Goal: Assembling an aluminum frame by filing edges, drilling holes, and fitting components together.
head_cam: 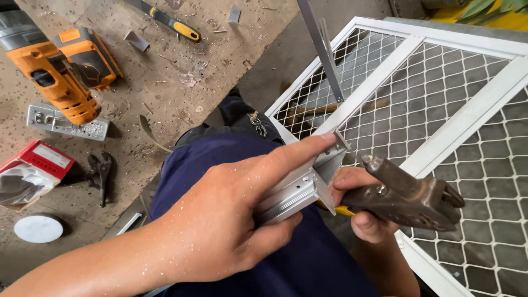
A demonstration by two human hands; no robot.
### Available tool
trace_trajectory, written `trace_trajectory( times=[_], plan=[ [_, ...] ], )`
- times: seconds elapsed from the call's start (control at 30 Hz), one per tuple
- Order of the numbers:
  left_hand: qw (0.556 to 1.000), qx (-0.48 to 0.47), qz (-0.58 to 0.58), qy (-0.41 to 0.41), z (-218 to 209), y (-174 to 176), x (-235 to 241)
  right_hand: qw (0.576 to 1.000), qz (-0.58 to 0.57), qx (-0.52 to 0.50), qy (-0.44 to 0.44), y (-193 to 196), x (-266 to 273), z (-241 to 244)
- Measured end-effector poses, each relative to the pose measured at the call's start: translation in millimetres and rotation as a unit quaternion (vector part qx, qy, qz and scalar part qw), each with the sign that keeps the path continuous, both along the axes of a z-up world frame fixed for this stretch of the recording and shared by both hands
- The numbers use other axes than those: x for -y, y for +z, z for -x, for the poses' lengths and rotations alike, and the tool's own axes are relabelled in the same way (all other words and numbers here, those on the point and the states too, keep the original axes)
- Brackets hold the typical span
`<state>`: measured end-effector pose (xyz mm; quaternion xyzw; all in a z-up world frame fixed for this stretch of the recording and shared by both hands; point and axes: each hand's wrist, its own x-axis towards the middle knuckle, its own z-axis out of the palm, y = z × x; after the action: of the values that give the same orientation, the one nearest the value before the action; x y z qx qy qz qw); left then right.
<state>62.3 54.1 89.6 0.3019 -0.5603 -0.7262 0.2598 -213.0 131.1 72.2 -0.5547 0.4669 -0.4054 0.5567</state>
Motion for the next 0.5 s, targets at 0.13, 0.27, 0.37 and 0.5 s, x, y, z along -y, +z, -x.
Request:
trace_trajectory(
  times=[0.13,0.27,0.37,0.5],
  plan=[
    [0.998,0.021,0.048,-0.024,0,4,-4,0.999,0.009,-0.044,-0.017,4,-9,3],
    [0.997,-0.003,0.071,-0.029,2,10,-5,0.999,0.018,-0.039,0.016,2,-16,12],
    [0.997,0.018,0.067,-0.042,3,14,-7,0.999,0.016,-0.035,0.038,6,-13,12],
    [0.997,0.036,0.062,-0.042,4,16,-11,0.997,0.025,-0.049,0.050,5,-15,16]
  ],
)
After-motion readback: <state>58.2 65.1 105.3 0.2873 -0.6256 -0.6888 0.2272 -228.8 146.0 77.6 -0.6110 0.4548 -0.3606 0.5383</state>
